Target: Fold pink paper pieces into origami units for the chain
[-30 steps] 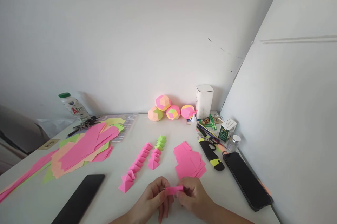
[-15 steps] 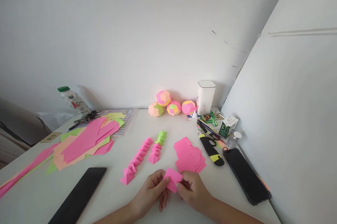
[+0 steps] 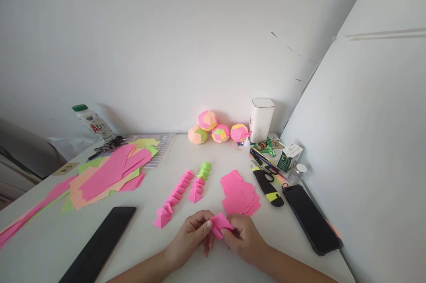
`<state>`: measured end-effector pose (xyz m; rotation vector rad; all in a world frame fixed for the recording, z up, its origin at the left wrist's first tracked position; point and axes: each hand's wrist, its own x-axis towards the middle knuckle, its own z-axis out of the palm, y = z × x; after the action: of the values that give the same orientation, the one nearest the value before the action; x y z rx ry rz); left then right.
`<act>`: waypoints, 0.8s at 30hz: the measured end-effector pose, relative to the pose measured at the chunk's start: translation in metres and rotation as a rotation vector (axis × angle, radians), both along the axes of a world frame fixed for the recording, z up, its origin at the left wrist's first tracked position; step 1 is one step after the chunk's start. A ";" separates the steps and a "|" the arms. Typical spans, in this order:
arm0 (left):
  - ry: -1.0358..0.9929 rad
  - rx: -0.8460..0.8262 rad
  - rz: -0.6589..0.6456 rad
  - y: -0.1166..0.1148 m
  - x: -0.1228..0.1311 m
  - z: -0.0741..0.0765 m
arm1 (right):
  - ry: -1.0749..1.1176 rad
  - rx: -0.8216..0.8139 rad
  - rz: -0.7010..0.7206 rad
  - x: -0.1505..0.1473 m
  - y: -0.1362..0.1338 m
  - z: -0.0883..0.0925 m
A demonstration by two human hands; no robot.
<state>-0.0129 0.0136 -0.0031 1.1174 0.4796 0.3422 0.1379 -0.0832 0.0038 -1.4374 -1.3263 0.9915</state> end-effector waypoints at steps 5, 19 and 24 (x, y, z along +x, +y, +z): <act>-0.006 0.044 -0.042 0.000 0.000 0.006 | -0.046 0.034 0.009 0.001 0.000 -0.002; -0.012 0.165 -0.092 -0.005 -0.003 0.002 | -0.130 0.057 -0.072 -0.003 0.003 0.000; 0.086 0.172 -0.042 -0.007 -0.001 0.008 | -0.150 0.086 -0.011 -0.001 0.001 0.003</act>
<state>-0.0137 0.0069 0.0049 1.3114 0.5084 0.3037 0.1369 -0.0819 0.0067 -1.4748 -1.4502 0.8218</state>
